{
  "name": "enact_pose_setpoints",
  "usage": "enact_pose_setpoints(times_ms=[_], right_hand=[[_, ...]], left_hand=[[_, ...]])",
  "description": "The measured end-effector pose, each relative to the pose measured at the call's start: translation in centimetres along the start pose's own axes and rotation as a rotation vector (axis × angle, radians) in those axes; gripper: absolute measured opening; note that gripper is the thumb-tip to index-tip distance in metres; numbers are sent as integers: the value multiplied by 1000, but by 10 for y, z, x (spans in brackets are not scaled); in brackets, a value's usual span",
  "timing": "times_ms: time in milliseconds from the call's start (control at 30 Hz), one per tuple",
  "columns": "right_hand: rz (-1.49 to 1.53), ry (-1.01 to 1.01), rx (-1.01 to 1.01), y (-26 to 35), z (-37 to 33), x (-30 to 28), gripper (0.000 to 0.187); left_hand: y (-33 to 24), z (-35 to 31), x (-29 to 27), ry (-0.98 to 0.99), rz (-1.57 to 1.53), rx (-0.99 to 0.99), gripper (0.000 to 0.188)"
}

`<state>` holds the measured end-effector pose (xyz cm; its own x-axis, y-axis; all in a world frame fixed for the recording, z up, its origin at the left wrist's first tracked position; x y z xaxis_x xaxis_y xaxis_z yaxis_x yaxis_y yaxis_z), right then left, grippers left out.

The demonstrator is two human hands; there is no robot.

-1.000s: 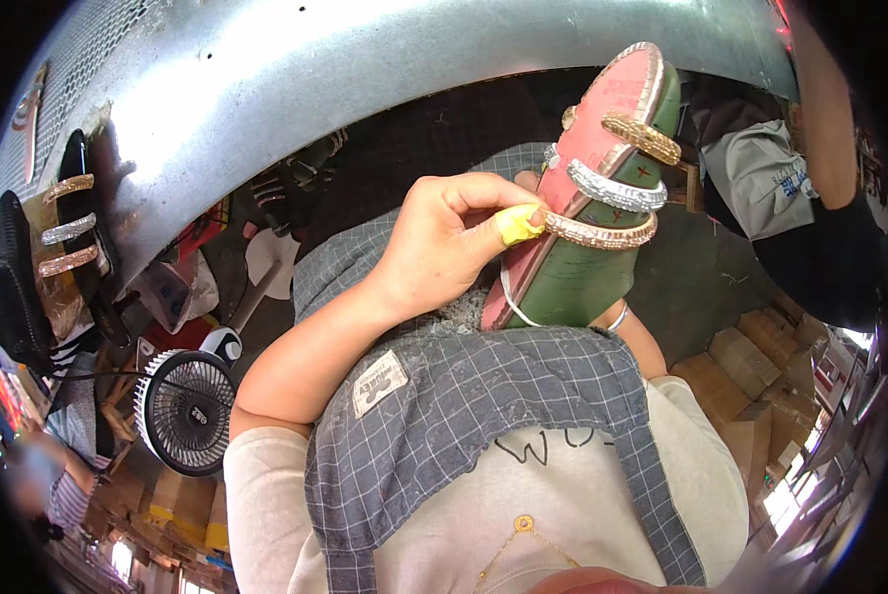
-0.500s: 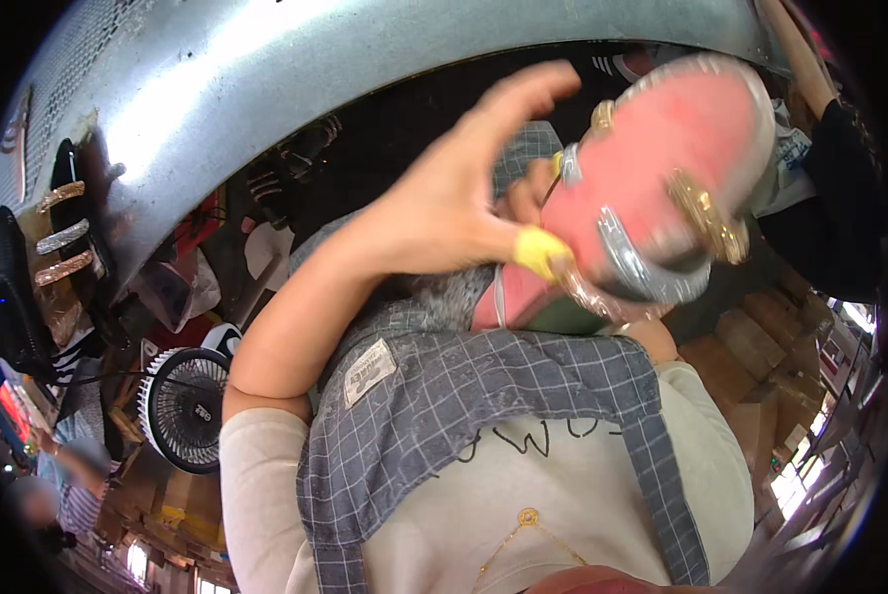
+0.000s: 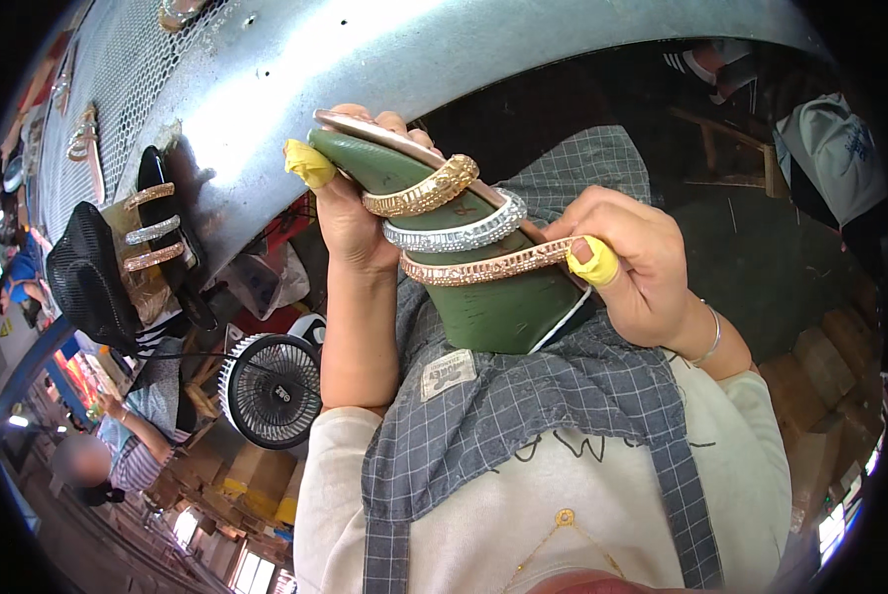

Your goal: The person assembles sandals by wrapping decorative straps around shoe lasts and pressing them onto sandal soles by hand, then handles a black mesh pouch.

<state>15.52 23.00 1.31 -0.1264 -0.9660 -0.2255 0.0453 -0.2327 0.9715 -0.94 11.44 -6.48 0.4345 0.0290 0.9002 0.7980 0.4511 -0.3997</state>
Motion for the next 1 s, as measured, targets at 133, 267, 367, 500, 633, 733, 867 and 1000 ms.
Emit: enact_pose_setpoints(times_ms=[133,267,367,500,633,733,867,1000], right_hand=[[20,56,45,-2,4,1,25],[152,137,69,-11,6,5,24],[481,300,237,-24,6,22,41],[731,501,397,-19,2,54,70],[939,455,395,-18,0,59,79],[956,497,345,-28,-2,57,79],[1083,498,299,-26,3,51,75],[968,511,315,-21,-3,53,71]], left_hand=[[0,-3,-2,24,-55,15,53],[-3,-1,9,118,-44,27,39],[-3,4,39,261,-18,32,20],[5,18,63,597,-77,53,7],[9,19,63,630,-199,53,6],[10,7,87,-35,-14,-101,9],[11,7,68,286,-132,-85,20],[20,12,61,353,-171,-195,24]])
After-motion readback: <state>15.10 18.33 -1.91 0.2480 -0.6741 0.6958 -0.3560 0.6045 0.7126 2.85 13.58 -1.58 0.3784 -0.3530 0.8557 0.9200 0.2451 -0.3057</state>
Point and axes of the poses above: each hand's wrist, its own z-axis towards the middle knuckle, its own x-axis out of the palm, y = z × x, the point moved 4 cm from there along z, towards the middle knuckle, and after that the axes turned 13 degrees about y, right-handed, at the moved point
